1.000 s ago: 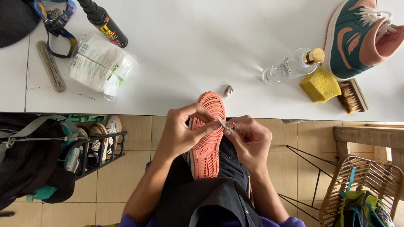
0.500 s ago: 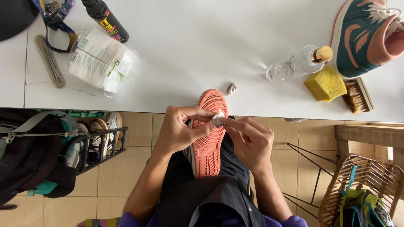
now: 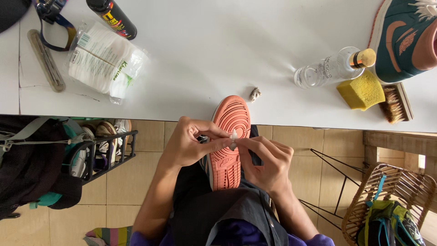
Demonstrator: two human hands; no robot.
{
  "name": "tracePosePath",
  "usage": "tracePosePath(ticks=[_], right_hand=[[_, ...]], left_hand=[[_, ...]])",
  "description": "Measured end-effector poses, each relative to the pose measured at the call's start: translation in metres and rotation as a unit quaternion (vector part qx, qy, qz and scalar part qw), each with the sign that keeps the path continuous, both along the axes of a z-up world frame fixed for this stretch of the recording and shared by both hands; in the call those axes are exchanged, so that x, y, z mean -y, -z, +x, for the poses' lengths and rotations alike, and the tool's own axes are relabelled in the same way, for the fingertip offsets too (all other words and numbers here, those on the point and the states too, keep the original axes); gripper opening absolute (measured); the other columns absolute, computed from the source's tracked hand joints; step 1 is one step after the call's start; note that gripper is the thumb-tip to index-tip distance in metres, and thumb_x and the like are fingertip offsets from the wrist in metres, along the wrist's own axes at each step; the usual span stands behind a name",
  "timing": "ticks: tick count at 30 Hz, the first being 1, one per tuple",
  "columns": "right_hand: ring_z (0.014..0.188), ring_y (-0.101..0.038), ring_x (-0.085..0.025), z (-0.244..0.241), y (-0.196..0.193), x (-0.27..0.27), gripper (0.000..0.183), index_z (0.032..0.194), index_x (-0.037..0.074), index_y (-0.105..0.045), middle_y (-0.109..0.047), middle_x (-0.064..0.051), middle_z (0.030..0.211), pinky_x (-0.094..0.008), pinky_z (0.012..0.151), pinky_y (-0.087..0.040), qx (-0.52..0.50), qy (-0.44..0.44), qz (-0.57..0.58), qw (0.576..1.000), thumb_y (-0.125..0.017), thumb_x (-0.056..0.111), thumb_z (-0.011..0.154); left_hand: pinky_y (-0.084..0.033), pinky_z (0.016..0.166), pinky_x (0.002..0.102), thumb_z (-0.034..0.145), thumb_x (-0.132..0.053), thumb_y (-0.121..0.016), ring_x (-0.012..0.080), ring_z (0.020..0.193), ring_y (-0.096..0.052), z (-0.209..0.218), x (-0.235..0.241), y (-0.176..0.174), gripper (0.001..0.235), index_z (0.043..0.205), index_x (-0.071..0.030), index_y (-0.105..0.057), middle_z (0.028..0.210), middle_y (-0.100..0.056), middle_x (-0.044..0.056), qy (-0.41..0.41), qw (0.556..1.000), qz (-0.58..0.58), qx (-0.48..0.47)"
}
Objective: The person cleans the sole of a pink sneaker using a small white cloth. They hold the shoe with one hand and rub the textured sole with the cloth in the other hand, focusing on the grooves and patterns.
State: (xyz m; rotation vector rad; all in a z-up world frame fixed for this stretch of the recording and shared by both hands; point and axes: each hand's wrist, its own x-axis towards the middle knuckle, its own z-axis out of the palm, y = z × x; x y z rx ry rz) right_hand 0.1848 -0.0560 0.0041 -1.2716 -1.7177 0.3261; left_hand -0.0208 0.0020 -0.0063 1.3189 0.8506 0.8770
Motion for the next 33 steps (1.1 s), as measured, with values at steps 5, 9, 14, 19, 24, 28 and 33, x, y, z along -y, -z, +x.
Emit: tracePosePath(ticks=[5, 9, 14, 19, 24, 28, 33], right_hand=[[0.047, -0.059, -0.020, -0.004, 0.001, -0.010, 0.027, 0.116, 0.013, -0.085, -0.086, -0.011, 0.105, -0.028, 0.053, -0.053, 0.043, -0.019, 0.088, 0.995, -0.091, 0.017, 0.090], [0.046, -0.061, -0.019, -0.002, 0.003, -0.011, 0.015, 0.097, 0.016, -0.089, -0.087, -0.007, 0.096, -0.024, 0.051, -0.047, 0.079, -0.027, 0.112, 0.990, -0.083, 0.002, 0.096], [0.045, -0.064, -0.021, 0.002, 0.016, -0.011, 0.015, 0.093, 0.015, -0.090, -0.088, -0.006, 0.090, -0.026, 0.049, -0.050, -0.007, -0.042, 0.084, 0.996, -0.081, 0.004, 0.097], [0.045, -0.068, -0.022, 0.003, 0.019, -0.018, 0.010, 0.093, 0.011, -0.090, -0.087, -0.009, 0.088, -0.028, 0.047, -0.054, -0.057, -0.031, 0.055, 0.996, -0.086, 0.003, 0.092], [0.043, -0.065, -0.023, 0.007, 0.016, -0.025, 0.016, 0.094, 0.014, -0.092, -0.086, -0.005, 0.086, -0.027, 0.046, -0.053, -0.054, -0.046, 0.015, 0.997, -0.083, 0.000, 0.093], [0.048, -0.066, -0.025, 0.034, 0.032, -0.045, 0.014, 0.095, 0.014, -0.089, -0.085, -0.006, 0.088, -0.030, 0.048, -0.052, 0.017, -0.078, 0.052, 0.995, -0.079, 0.005, 0.100], [0.055, -0.063, -0.024, 0.054, 0.006, -0.078, 0.027, 0.109, 0.009, -0.083, -0.076, -0.007, 0.096, -0.033, 0.061, -0.054, 0.200, -0.185, 0.041, 0.961, -0.062, -0.008, 0.103]], left_hand=[[-0.064, 0.099, 0.038, 0.088, -0.010, -0.094, 0.0205, 0.092, -0.085, -0.006, -0.009, -0.001, 0.013, 0.100, -0.006, -0.089, 0.082, -0.088, 0.010, 0.011, 1.000, 0.019, -0.001], [-0.064, 0.101, 0.040, 0.084, -0.005, -0.096, 0.0262, 0.094, -0.088, -0.010, -0.017, -0.011, 0.016, 0.098, -0.010, -0.090, 0.086, -0.088, 0.012, 0.034, 0.997, 0.064, 0.002], [-0.066, 0.103, 0.047, 0.083, -0.008, -0.098, 0.0244, 0.087, -0.087, -0.005, -0.019, 0.004, 0.017, 0.095, -0.015, -0.089, 0.085, -0.087, 0.005, 0.028, 0.992, 0.119, 0.037], [-0.067, 0.101, 0.049, 0.090, -0.009, -0.093, 0.0277, 0.090, -0.086, 0.003, -0.022, 0.007, 0.012, 0.098, -0.013, -0.087, 0.091, -0.087, 0.004, 0.010, 0.983, 0.181, 0.036], [-0.064, 0.102, 0.049, 0.090, -0.014, -0.094, 0.0288, 0.098, -0.083, -0.001, -0.036, 0.021, 0.013, 0.100, -0.015, -0.085, 0.094, -0.085, 0.006, 0.026, 0.970, 0.240, 0.016], [-0.057, 0.112, 0.057, 0.102, -0.051, -0.082, 0.0324, 0.123, -0.075, 0.012, -0.056, 0.046, 0.048, 0.132, -0.014, -0.075, 0.127, -0.081, 0.010, 0.020, 0.985, 0.165, 0.034], [-0.037, 0.125, 0.073, 0.119, -0.067, -0.019, 0.0597, 0.147, -0.057, 0.028, -0.068, 0.024, 0.089, 0.145, 0.004, -0.066, 0.148, -0.068, 0.036, 0.101, 0.993, 0.062, -0.006]])
